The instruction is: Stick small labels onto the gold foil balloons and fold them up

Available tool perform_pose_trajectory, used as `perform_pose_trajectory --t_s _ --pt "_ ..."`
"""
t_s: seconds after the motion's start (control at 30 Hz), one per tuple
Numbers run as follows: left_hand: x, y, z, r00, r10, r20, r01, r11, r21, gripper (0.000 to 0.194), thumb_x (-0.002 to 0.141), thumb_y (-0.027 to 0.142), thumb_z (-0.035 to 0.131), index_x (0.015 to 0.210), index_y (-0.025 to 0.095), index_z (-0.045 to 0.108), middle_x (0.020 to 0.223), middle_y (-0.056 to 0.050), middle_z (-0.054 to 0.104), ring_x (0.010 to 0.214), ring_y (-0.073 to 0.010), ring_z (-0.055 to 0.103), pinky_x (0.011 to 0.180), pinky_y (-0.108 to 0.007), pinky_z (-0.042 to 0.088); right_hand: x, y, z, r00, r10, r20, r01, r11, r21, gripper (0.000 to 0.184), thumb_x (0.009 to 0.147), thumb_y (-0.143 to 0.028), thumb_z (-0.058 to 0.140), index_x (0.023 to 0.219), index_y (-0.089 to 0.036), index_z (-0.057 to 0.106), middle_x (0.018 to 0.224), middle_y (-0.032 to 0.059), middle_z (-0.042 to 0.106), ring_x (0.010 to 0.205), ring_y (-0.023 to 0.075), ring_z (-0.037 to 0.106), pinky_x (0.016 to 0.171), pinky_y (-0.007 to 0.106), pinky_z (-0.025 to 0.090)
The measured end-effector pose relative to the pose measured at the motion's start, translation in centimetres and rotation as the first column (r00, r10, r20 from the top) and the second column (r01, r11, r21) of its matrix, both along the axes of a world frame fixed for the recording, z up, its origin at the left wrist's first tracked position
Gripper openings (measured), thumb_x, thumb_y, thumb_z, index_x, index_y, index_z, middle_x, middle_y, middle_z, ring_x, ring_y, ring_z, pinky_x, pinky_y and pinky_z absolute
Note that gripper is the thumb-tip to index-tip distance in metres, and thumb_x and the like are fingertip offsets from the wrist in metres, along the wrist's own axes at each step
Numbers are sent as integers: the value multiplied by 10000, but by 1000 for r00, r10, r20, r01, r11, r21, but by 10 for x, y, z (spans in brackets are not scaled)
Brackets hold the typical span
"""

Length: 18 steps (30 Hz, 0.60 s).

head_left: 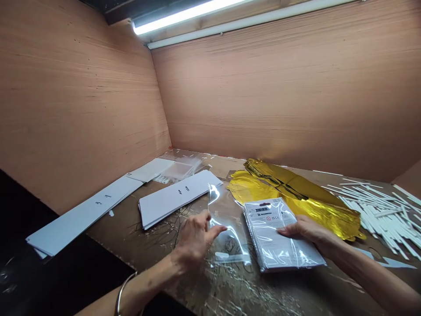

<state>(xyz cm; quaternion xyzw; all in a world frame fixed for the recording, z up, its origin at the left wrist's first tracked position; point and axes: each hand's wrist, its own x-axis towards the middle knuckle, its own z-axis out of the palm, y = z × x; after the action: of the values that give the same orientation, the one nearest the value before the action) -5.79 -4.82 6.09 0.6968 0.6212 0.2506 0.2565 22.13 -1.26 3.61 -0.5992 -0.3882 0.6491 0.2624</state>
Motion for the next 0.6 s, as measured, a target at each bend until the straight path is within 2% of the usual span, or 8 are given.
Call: perform_pose_trajectory --t_s 0.03,0.07,0.13,0.17,0.27,0.33,0.47,0.6 --pt "3 3 0 992 -107 -72 117 984 138 403 680 506 537 810 126 570 813 -106 614 811 -224 565 721 -364 438 1 1 0 1000 6 11 -6 1000 1 296 546 -172 661 825 -115 581 704 94 664 601 198 622 543 260 490" --pt "6 8 -4 959 -253 -128 276 936 216 446 683 513 533 912 132 568 984 -126 583 954 -240 513 812 -383 399 2 2 0 1000 13 24 -13 1000 -2 299 549 -180 664 829 -119 578 698 90 663 594 195 620 532 255 487" --pt "14 19 -20 841 -492 -228 539 804 253 574 664 544 536 1079 148 510 1254 -144 406 1169 -283 322 941 -449 267 3 3 -1 999 31 45 -30 999 -16 308 553 -197 669 838 -128 576 687 83 661 577 193 616 512 252 481" --pt "18 24 -30 794 -549 -262 603 765 225 604 675 549 519 1131 155 476 1303 -142 346 1209 -292 254 964 -478 211 3 3 -2 998 36 56 -34 999 -24 309 552 -201 671 837 -130 575 680 80 660 570 194 614 505 254 479" --pt "21 33 -56 756 -588 -287 644 746 168 555 726 532 460 1159 185 454 1296 -122 364 1221 -276 233 980 -497 144 1 4 -2 996 31 82 -29 999 -22 307 542 -196 676 825 -136 574 671 73 659 555 195 609 494 259 477" --pt "21 33 -62 749 -597 -289 652 742 157 486 759 493 439 1157 215 452 1271 -96 397 1213 -259 250 982 -493 137 -1 4 -3 997 19 77 -19 1000 -2 303 533 -185 675 815 -137 575 681 71 660 558 194 608 494 259 477" --pt "23 28 -54 726 -590 -353 667 730 149 306 822 351 407 1098 243 480 1206 -61 451 1179 -247 294 964 -503 166 2 -1 -1 1000 -11 -9 11 1000 14 320 528 -162 656 836 -134 573 709 72 661 579 194 611 531 272 484" --pt "33 27 -46 666 -521 -534 683 713 156 239 832 202 335 983 169 517 1092 -103 497 1039 -252 419 868 -472 310 12 -15 14 989 9 -148 -2 999 50 341 549 -178 642 880 -133 577 821 95 657 659 221 619 600 308 488"
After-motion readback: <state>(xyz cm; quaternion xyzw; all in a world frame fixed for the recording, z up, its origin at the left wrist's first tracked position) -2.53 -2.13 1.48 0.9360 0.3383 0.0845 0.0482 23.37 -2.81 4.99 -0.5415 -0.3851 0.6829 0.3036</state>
